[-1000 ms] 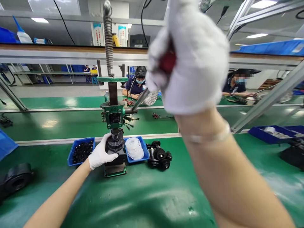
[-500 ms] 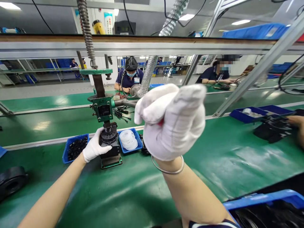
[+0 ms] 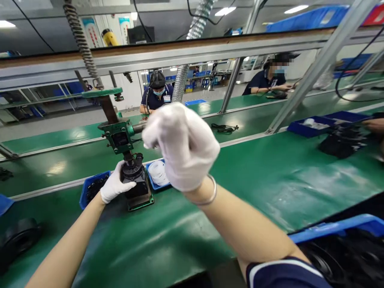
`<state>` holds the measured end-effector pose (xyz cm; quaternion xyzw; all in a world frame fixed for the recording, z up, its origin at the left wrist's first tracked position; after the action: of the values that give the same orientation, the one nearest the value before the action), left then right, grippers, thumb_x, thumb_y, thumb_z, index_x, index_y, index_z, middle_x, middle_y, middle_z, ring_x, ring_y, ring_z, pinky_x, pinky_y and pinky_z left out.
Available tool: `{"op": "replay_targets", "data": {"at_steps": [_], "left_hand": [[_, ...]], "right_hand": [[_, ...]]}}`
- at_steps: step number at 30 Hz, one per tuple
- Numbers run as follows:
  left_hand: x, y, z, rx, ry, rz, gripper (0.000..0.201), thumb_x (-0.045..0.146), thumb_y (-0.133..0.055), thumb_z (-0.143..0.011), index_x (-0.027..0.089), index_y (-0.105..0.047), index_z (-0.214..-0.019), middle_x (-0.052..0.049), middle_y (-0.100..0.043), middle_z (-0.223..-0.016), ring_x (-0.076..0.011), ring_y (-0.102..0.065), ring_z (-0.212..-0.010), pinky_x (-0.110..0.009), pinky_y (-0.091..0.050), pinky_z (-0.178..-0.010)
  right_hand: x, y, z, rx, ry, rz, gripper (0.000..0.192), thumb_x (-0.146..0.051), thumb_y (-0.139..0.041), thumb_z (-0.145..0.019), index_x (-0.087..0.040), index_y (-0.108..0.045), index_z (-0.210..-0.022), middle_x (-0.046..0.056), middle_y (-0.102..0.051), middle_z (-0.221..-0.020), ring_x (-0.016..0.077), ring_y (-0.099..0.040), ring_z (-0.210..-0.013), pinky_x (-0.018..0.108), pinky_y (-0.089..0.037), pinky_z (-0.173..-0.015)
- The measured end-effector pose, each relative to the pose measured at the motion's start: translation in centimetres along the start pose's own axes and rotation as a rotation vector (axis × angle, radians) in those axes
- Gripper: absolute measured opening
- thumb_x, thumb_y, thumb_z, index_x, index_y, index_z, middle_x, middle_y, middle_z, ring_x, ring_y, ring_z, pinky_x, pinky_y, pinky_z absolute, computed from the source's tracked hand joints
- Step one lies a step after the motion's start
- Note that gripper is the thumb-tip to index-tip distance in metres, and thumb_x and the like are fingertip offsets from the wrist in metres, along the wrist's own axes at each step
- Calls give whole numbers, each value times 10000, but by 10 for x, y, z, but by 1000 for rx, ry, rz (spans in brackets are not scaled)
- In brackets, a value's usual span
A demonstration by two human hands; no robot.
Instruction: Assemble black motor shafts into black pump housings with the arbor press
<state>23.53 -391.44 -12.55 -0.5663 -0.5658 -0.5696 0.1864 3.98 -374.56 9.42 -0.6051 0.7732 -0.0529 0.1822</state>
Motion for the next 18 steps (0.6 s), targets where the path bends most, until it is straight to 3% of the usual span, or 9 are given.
{"op": "replay_targets", "data": {"at_steps": [3,7,10,11,13,15,16,18], "left_hand": [[-3,1,2,-23,9,7,957,462,-798,-668,133,-269,-1395,-214,-496,-1408,-342,-493,-1315,-533,-339,-1134],[-6,2,0,-39,36,21,981,488,-802,-664,146,-261,-1407,-208,-472,-1437,-342,-469,-1335,-530,-321,-1146],[1,2,0,-28,41,28,981,490,-799,-662,144,-262,-1406,-207,-451,-1454,-343,-444,-1353,-528,-309,-1154],[5,3,2,-16,39,30,979,480,-800,-660,142,-262,-1405,-206,-446,-1455,-344,-434,-1360,-527,-301,-1158],[15,2,16,4,19,8,928,426,-798,-670,150,-290,-1396,-191,-450,-1446,-343,-429,-1363,-521,-296,-1164],[24,-5,41,-26,-20,-42,840,346,-790,-683,179,-343,-1375,-166,-475,-1419,-338,-462,-1336,-513,-321,-1155],[27,-12,56,-62,-42,-64,804,315,-788,-685,194,-370,-1361,-156,-486,-1404,-335,-485,-1316,-509,-342,-1145],[25,-28,89,-159,-66,-70,777,300,-795,-678,211,-403,-1343,-154,-500,-1386,-337,-509,-1294,-505,-373,-1128]], "right_hand": [[17,-4,-3,-73,-158,144,375,-546,-369,-975,-297,-518,-737,-3,-519,-652,172,-541,-528,346,-550,-473],[12,5,11,16,-60,30,339,-535,-396,-972,-306,-508,-748,-5,-510,-662,182,-615,-638,350,-585,-541],[11,-2,7,-42,-77,-36,325,-515,-382,-988,-290,-493,-782,-12,-554,-720,158,-631,-631,327,-591,-550],[12,-4,3,-79,-105,-38,286,-495,-376,-994,-289,-514,-852,-3,-599,-808,155,-652,-679,325,-606,-597],[18,-2,0,-151,-181,-10,187,-387,-401,-1000,-282,-521,-1097,31,-616,-1162,165,-674,-973,339,-606,-826],[33,5,13,-279,-260,93,332,-292,-448,-978,-266,-431,-1308,49,-489,-1416,189,-547,-1260,378,-500,-1047],[45,8,30,-384,-305,172,385,-285,-461,-971,-257,-405,-1351,62,-480,-1438,204,-504,-1313,406,-456,-1096],[72,6,88,-744,-409,328,403,-333,-482,-967,-226,-442,-1353,96,-594,-1323,244,-560,-1260,466,-463,-1085]]}}
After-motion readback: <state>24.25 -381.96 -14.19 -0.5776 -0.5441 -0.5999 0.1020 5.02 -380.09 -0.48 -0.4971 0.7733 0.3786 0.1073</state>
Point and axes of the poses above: each hand's wrist, its own z-axis away from the middle knuckle, its own y-axis out of the back of the hand, x = y × z, the point moved 10 cm from there along -z, towards the middle knuckle
